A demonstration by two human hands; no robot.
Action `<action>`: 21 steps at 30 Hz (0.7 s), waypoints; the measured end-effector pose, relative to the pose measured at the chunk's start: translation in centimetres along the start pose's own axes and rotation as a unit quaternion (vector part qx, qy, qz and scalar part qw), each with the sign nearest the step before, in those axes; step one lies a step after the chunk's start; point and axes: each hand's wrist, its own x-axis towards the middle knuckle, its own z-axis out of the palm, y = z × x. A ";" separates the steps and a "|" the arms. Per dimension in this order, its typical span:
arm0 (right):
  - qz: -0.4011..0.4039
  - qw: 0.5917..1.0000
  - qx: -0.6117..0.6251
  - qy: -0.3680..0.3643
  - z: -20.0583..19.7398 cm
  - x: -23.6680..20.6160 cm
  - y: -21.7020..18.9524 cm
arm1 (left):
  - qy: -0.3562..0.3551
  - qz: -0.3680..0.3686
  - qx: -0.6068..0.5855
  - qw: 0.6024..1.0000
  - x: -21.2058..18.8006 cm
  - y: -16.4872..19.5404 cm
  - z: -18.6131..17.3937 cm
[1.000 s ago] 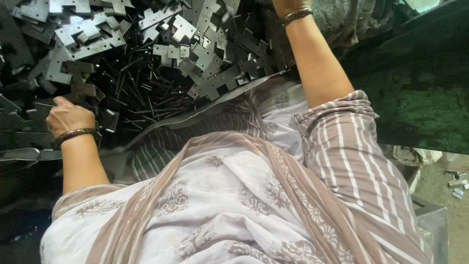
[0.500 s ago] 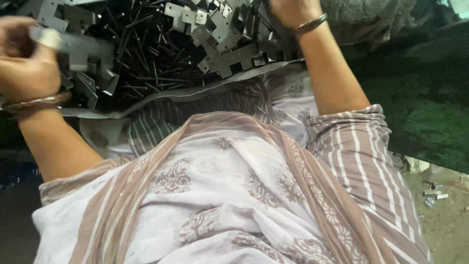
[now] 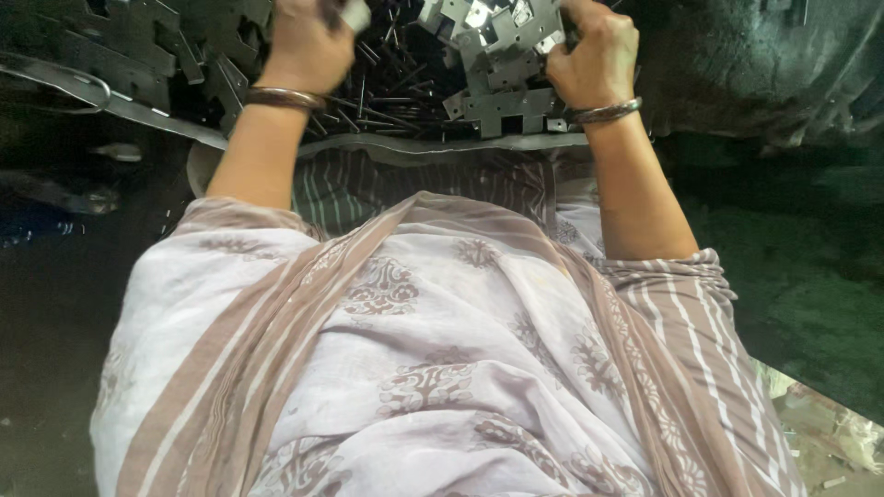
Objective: The person sits on the floor and sorts small metal brackets from a large pile. They pick up individual pieces, inspect them, and place them into a separate pile or container.
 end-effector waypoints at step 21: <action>-0.124 0.977 -0.091 -0.145 6.9 -0.1 -8.6 | 0.002 0.032 -0.007 0.999 -0.6 0.0 7.2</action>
